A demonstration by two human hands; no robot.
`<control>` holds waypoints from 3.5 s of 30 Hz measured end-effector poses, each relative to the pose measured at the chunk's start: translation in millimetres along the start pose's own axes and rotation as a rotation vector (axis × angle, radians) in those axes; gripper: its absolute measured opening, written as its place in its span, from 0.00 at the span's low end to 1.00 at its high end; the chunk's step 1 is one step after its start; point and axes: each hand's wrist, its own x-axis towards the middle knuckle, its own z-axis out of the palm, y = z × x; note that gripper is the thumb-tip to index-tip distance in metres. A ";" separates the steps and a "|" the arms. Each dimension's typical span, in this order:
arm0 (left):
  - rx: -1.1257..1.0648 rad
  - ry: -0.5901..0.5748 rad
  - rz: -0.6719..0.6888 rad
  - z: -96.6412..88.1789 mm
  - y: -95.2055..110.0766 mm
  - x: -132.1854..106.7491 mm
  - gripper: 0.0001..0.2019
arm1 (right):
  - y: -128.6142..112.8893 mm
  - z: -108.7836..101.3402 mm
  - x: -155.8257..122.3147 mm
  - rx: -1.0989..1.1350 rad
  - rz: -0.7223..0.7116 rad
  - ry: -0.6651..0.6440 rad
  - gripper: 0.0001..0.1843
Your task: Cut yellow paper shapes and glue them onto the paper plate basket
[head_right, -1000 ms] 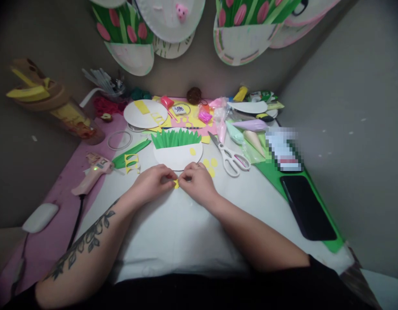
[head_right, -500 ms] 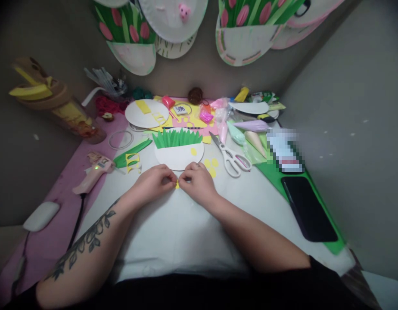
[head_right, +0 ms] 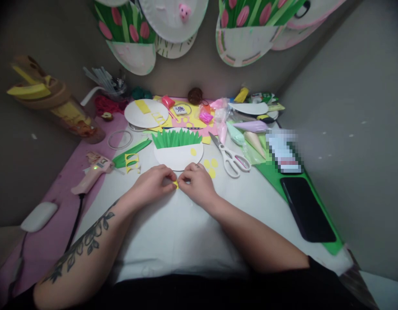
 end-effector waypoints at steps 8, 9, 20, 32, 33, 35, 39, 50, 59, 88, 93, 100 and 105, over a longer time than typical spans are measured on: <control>0.040 0.014 -0.061 1.4 7.3 -1.6 0.07 | -2.1 -0.8 0.3 0.001 0.004 0.002 0.07; 0.043 0.018 -0.068 2.0 7.8 -1.5 0.07 | -2.3 -0.8 0.2 -0.002 0.006 0.002 0.07; 0.039 0.031 -0.089 3.4 10.3 -2.1 0.08 | 1.0 -6.2 -1.3 0.116 0.035 0.014 0.08; 0.029 0.028 -0.094 1.5 11.5 -2.5 0.11 | 5.6 -5.6 -5.9 0.027 -0.183 -0.004 0.16; 0.031 0.027 -0.092 2.0 11.3 -2.4 0.11 | 5.8 -5.5 -6.3 0.008 -0.196 -0.010 0.16; 0.033 0.028 -0.089 3.1 11.1 -2.7 0.12 | 5.7 -6.0 -7.5 -0.055 -0.235 -0.023 0.17; 0.043 0.051 -0.066 4.4 9.5 -3.7 0.10 | 1.1 -8.1 -12.1 -0.294 -0.342 -0.145 0.15; -0.055 0.037 0.031 -1.4 -4.1 0.0 0.09 | -6.2 -9.4 -23.4 -0.434 -0.315 -0.217 0.24; 0.029 0.034 0.008 1.6 5.0 -4.5 0.11 | 7.9 -32.5 -18.2 0.131 -0.162 0.099 0.24; -0.874 0.085 -0.172 9.1 18.1 3.9 0.09 | -6.1 -41.0 -7.0 0.300 0.233 -0.127 0.07; -0.941 0.115 -0.242 5.7 21.0 1.3 0.11 | 37.5 -93.4 -3.9 -0.523 0.351 0.090 0.12; -0.971 0.240 -0.250 8.0 20.0 6.8 0.12 | 63.9 -107.1 -0.7 -0.598 0.557 -0.096 0.16; -0.996 0.357 -0.237 -3.2 27.8 13.0 0.11 | 62.7 -110.5 -2.5 -0.434 0.593 -0.058 0.16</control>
